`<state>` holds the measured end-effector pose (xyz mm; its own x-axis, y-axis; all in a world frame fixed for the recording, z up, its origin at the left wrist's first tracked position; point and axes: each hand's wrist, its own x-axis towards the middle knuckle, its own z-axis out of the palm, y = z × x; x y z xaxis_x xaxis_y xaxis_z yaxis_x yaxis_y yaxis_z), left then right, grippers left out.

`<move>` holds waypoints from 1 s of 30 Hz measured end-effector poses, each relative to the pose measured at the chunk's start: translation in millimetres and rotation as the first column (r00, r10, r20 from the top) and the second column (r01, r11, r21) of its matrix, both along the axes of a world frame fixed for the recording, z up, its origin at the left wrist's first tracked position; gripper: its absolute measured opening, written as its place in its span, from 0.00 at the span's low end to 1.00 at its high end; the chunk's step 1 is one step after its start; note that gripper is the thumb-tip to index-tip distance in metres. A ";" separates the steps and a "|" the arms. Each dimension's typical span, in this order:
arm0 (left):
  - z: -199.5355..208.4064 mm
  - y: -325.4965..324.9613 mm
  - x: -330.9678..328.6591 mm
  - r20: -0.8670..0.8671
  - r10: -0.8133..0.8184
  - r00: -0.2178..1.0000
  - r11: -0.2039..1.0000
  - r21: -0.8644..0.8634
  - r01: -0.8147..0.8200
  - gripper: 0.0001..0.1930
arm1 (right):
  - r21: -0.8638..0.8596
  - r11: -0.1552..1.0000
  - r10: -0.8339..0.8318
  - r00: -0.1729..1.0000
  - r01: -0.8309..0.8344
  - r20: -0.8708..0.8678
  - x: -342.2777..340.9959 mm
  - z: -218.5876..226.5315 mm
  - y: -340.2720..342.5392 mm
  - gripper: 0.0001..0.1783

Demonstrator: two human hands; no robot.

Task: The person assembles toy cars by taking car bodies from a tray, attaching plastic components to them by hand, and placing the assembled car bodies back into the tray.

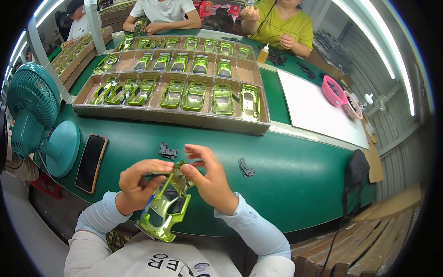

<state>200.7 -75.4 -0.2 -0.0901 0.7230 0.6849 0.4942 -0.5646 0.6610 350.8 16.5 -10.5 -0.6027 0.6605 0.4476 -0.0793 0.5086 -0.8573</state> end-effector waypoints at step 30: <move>-5.3 7.7 -14.3 -0.310 0.078 0.947 0.989 0.147 -0.033 0.09 | -0.742 0.652 0.127 0.987 -0.156 -0.097 5.7 2.5 3.3 0.07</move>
